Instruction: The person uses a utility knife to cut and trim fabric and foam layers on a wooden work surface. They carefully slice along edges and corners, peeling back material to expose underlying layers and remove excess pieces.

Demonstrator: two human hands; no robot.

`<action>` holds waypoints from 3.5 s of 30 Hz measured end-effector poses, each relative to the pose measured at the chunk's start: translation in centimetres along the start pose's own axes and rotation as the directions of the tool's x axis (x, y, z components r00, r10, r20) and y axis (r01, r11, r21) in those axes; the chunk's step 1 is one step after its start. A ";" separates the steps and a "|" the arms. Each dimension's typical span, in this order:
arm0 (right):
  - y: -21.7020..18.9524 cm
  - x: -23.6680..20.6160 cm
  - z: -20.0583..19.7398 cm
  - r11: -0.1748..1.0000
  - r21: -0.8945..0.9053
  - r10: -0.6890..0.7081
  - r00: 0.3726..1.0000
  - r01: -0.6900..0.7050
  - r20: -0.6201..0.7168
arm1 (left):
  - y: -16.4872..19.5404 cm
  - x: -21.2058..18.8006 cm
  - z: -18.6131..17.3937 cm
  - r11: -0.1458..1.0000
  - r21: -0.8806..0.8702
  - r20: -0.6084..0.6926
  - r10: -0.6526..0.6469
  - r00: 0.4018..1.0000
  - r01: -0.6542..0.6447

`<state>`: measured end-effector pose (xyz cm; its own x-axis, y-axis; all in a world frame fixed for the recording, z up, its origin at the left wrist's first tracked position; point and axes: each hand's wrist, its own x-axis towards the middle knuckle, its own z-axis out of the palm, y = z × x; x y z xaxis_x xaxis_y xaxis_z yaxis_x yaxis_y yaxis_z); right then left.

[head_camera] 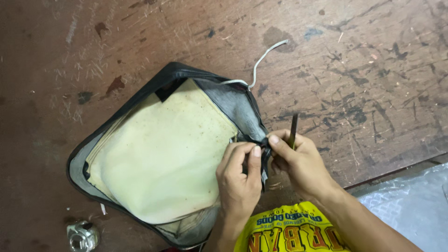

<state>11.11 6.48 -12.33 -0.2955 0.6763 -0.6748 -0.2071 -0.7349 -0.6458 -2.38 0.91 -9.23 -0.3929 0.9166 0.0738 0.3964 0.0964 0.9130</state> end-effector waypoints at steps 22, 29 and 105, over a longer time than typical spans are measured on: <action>-3.1 -4.6 -1.0 0.345 -0.701 -0.550 0.740 0.624 0.387 | -0.3 1.0 -1.2 0.998 -0.056 -0.058 -0.044 0.997 0.040; -2.6 -4.1 0.6 -0.016 -0.792 -0.677 0.576 0.610 0.458 | 0.0 0.2 -0.7 0.992 -0.095 -0.070 -0.090 0.993 0.083; 0.5 1.1 -0.7 0.753 -0.559 -0.387 0.921 0.347 0.051 | -0.4 1.5 -0.2 0.980 0.025 0.184 -0.200 0.962 0.199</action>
<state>11.34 6.94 -13.66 -0.2391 0.9043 -0.3537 0.2631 -0.2903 -0.9201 -3.27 2.22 -9.37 -0.3049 0.9341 -0.1855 0.3307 0.2866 0.8992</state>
